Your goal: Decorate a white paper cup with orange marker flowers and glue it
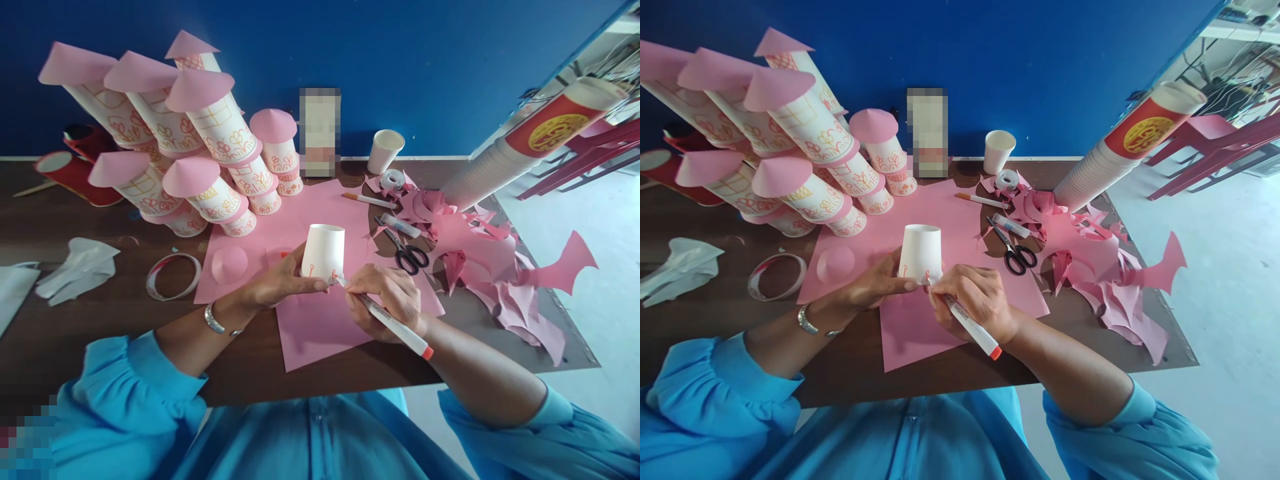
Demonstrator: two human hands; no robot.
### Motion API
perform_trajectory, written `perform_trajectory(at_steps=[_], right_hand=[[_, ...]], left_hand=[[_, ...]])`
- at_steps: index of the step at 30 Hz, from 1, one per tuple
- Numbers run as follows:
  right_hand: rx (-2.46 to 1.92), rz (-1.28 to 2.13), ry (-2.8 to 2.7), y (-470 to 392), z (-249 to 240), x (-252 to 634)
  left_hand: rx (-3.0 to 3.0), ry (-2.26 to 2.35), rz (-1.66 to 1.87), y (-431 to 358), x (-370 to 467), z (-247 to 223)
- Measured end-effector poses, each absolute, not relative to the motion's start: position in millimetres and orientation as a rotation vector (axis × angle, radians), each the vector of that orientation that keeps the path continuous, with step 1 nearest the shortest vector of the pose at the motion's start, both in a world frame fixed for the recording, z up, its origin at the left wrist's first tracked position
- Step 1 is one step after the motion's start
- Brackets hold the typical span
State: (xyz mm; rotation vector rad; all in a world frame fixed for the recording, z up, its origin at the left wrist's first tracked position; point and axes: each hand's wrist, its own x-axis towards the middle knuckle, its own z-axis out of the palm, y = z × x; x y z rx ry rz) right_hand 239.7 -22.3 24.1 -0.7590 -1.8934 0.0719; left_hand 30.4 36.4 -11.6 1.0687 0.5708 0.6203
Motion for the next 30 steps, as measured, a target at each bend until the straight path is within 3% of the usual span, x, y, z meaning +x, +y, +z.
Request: perform_trajectory(at_steps=[30], right_hand=[[-0.742,0.044,-1.93,-22.6,23.1,241.4]], left_hand=[[1.084,0.576,0.547,37.0,29.5,-10.6]])
